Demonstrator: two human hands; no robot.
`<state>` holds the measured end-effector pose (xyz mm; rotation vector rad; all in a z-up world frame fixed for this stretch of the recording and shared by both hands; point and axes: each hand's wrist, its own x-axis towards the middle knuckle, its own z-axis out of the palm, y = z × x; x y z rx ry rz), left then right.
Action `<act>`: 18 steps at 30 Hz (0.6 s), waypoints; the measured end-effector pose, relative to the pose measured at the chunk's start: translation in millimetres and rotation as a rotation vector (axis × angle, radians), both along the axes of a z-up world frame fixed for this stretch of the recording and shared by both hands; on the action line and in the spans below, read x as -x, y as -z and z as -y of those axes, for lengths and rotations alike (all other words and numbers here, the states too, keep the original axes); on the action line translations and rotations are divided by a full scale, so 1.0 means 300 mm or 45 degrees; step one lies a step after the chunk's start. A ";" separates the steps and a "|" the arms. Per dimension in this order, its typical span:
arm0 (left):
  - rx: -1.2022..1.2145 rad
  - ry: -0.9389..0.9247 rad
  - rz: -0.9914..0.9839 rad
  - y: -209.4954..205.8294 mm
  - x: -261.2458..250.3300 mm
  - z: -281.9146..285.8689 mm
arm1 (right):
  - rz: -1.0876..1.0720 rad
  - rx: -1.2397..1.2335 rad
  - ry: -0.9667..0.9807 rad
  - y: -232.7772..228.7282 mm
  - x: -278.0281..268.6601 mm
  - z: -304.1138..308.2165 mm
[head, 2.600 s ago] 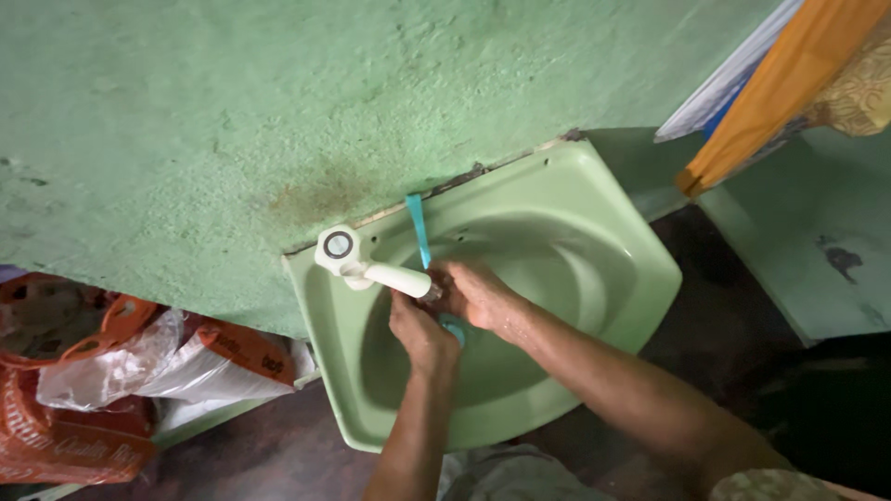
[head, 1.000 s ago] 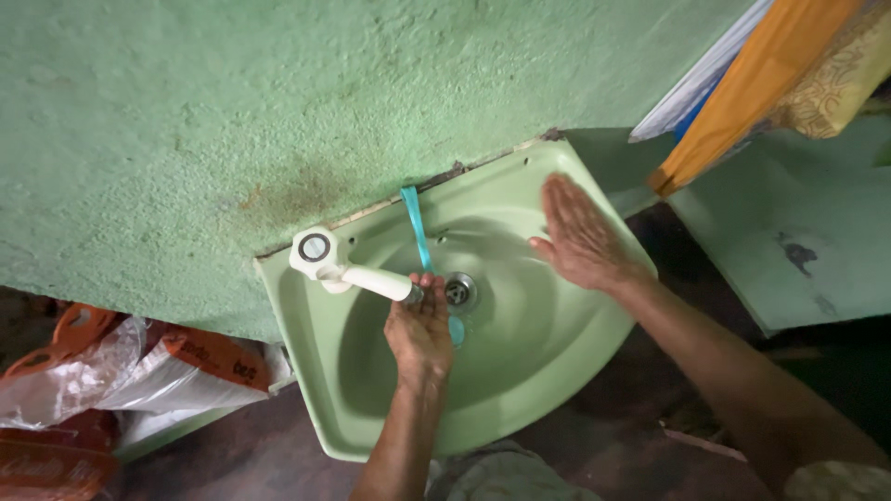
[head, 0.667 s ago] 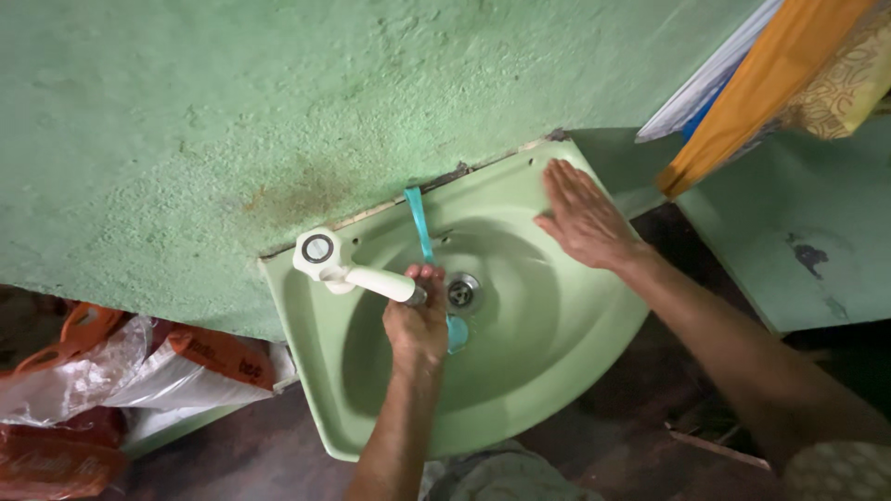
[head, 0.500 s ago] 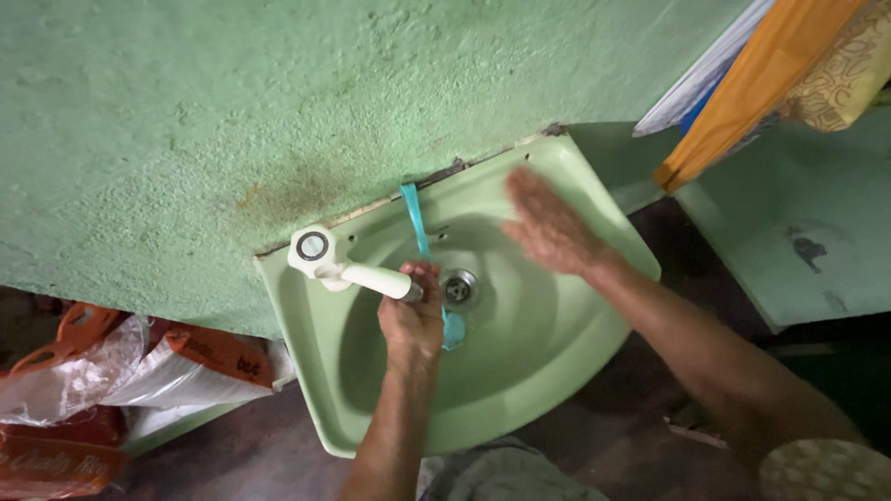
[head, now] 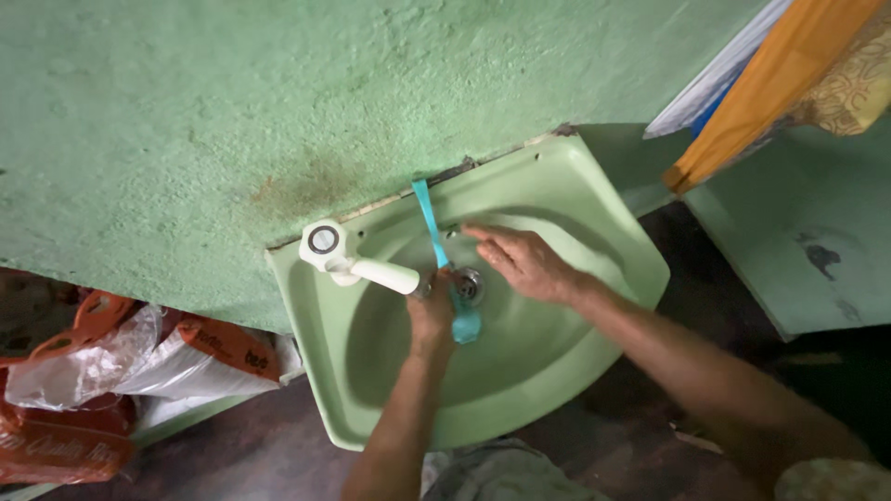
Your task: The person scrubs the interior of a light green sink with a blue scrub brush while running water from a white faucet. They repeatedly rinse their hands and the brush, then continue scrubbing the basin and drain area.
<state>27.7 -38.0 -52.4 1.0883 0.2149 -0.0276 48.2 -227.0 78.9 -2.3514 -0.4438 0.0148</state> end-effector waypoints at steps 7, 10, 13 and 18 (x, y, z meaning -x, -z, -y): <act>0.657 0.234 0.035 -0.026 -0.004 0.058 | -0.315 -1.210 0.197 -0.004 0.033 -0.243; 0.461 0.010 -0.213 0.015 -0.012 -0.034 | -0.856 -1.622 0.469 0.133 0.036 -0.360; 0.551 -0.229 -0.349 0.057 -0.006 -0.090 | -1.335 -1.863 0.576 0.260 -0.013 -0.432; 0.815 -0.342 -0.353 0.043 -0.015 -0.103 | -1.495 -2.164 0.415 0.349 -0.076 -0.480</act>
